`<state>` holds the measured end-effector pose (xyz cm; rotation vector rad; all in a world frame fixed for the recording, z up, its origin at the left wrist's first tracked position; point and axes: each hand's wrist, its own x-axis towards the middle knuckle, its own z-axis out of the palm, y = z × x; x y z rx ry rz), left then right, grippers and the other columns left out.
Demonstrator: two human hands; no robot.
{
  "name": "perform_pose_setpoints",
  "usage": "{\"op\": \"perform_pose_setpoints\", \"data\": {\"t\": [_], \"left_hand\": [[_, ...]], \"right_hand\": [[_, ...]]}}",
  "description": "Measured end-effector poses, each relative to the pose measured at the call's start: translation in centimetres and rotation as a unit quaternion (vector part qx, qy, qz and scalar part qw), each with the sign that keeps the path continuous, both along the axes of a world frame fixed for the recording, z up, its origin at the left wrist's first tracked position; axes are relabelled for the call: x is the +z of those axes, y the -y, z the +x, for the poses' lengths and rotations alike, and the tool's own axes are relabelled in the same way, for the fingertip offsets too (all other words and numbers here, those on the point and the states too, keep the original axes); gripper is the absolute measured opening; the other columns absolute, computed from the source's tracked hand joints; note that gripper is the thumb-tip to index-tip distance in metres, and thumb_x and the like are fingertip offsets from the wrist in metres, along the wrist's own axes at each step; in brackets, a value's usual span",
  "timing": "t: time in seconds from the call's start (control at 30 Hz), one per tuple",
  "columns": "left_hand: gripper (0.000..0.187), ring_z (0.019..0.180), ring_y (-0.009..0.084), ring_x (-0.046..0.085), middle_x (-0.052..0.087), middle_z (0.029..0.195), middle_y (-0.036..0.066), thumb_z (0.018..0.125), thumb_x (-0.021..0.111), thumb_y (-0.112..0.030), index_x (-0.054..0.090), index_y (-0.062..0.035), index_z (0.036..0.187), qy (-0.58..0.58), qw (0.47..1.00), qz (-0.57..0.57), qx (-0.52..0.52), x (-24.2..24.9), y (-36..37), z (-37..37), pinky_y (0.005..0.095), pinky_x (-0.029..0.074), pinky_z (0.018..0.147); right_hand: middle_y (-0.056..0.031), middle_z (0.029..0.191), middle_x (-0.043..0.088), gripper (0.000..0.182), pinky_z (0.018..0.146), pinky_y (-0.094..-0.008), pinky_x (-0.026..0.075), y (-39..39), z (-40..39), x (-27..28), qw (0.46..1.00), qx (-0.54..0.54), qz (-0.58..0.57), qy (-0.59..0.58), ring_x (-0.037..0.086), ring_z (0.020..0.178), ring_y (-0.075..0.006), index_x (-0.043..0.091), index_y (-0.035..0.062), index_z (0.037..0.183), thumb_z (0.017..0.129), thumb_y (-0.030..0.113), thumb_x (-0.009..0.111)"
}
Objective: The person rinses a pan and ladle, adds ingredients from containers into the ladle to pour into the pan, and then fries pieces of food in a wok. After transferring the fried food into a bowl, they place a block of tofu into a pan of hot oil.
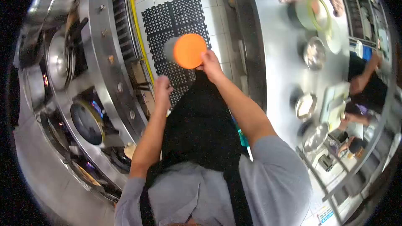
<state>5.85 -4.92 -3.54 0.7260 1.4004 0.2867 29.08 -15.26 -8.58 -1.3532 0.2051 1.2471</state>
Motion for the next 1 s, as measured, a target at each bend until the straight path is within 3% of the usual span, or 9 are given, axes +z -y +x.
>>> {"op": "perform_pose_setpoints", "data": {"t": [0.07, 0.2, 0.43, 0.47, 0.5, 0.6, 0.67, 0.8, 1.0], "left_hand": [[0.054, 0.118, 0.0293, 0.064, 0.067, 0.125, 0.016, 0.097, 0.074, -0.033, 0.060, 0.0009, 0.136, -0.119, 0.956, 0.092, -0.251, -2.3, 1.4, 5.5, 0.0398, 0.051, 0.103], [0.090, 0.156, 0.0491, 0.026, 0.023, 0.167, 0.035, 0.092, 0.079, -0.051, 0.041, -0.0072, 0.160, -0.177, 0.844, 0.066, -0.502, -6.1, 2.5, 15.8, 0.0552, 0.030, 0.126], [0.096, 0.155, 0.0558, 0.020, 0.018, 0.167, 0.038, 0.086, 0.083, -0.053, 0.042, -0.0079, 0.159, -0.224, 0.823, 0.112, -0.509, -10.2, -3.3, 23.2, 0.0613, 0.025, 0.126], [0.095, 0.155, 0.0563, 0.021, 0.019, 0.166, 0.039, 0.085, 0.084, -0.052, 0.044, -0.0078, 0.158, -0.199, 0.826, 0.118, -0.514, -10.3, -3.7, 23.4, 0.0609, 0.024, 0.127], [0.094, 0.154, 0.0567, 0.022, 0.021, 0.165, 0.040, 0.084, 0.085, -0.051, 0.046, -0.0076, 0.157, -0.189, 0.830, 0.130, -0.508, -10.1, -3.9, 23.3, 0.0606, 0.024, 0.127], [0.090, 0.153, 0.0587, 0.024, 0.023, 0.167, 0.035, 0.083, 0.083, -0.057, 0.048, -0.0166, 0.155, -0.183, 0.850, 0.136, -0.474, -8.7, -2.5, 22.8, 0.0733, 0.031, 0.117], [0.090, 0.155, 0.0587, 0.021, 0.023, 0.168, 0.035, 0.085, 0.081, -0.059, 0.048, -0.0141, 0.155, -0.184, 0.861, 0.082, -0.467, -6.2, -2.2, 22.6, 0.0630, 0.028, 0.125], [0.101, 0.160, 0.0526, 0.013, 0.012, 0.173, 0.031, 0.091, 0.068, -0.072, 0.030, -0.0172, 0.166, -0.141, 0.887, -0.019, -0.439, -1.8, -0.6, 19.4, 0.0616, 0.022, 0.128], [0.113, 0.154, 0.0450, 0.036, 0.040, 0.162, 0.034, 0.094, 0.046, -0.086, 0.030, -0.0002, 0.166, -0.052, 0.916, -0.109, -0.381, 4.7, 8.2, 5.8, 0.0494, 0.030, 0.126]], "right_hand": [[-0.0073, 0.107, 0.067, 0.032, 0.068, -0.0299, 0.055, -2.1, 5.8, -10.4, 0.996, -0.073, -0.050, -0.017, 0.066, 0.079, -0.0167, 0.053, 0.0063, 0.129, 0.112, 0.034, 0.056], [-0.0078, 0.092, 0.067, 0.026, 0.060, -0.0312, 0.052, -1.4, 16.9, -31.5, 0.957, -0.273, -0.076, -0.067, 0.063, 0.074, -0.0171, 0.058, 0.0032, 0.122, 0.112, 0.027, 0.054], [-0.0110, 0.094, 0.068, 0.017, 0.068, -0.0355, 0.057, 4.2, 26.9, -52.2, 0.835, -0.506, -0.153, -0.153, 0.067, 0.082, -0.0238, 0.065, 0.0044, 0.113, 0.107, 0.017, 0.055], [-0.0125, 0.102, 0.069, 0.016, 0.082, -0.0411, 0.059, 3.0, 27.5, -48.2, 0.844, -0.459, -0.222, -0.163, 0.068, 0.094, -0.0259, 0.065, 0.0030, 0.113, 0.105, 0.013, 0.055], [-0.0154, 0.111, 0.070, 0.020, 0.095, -0.0447, 0.057, 8.4, 27.4, -57.0, 0.796, -0.546, -0.143, -0.217, 0.067, 0.105, -0.0278, 0.065, 0.0007, 0.116, 0.105, 0.015, 0.055], [-0.0160, 0.114, 0.066, 0.033, 0.090, -0.0430, 0.055, 3.3, 27.6, -44.2, 0.796, -0.503, -0.198, -0.274, 0.064, 0.099, -0.0292, 0.058, -0.0052, 0.129, 0.109, 0.020, 0.050], [-0.0155, 0.149, 0.054, 0.052, 0.120, -0.0419, 0.043, 1.3, 27.2, -37.8, 0.879, -0.323, -0.243, -0.254, 0.053, 0.139, -0.0276, 0.047, -0.0038, 0.150, 0.114, 0.034, 0.043], [-0.0054, 0.097, 0.067, 0.031, 0.071, -0.0340, 0.059, 1.0, 23.9, -28.7, 0.951, 0.150, -0.180, -0.202, 0.071, 0.084, -0.0213, 0.061, 0.0069, 0.119, 0.110, 0.036, 0.054], [-0.0062, 0.097, 0.067, 0.031, 0.067, -0.0339, 0.055, -2.1, 12.6, -9.1, 0.790, 0.599, -0.123, 0.042, 0.069, 0.086, -0.0183, 0.063, 0.0081, 0.123, 0.107, 0.034, 0.060]]}}
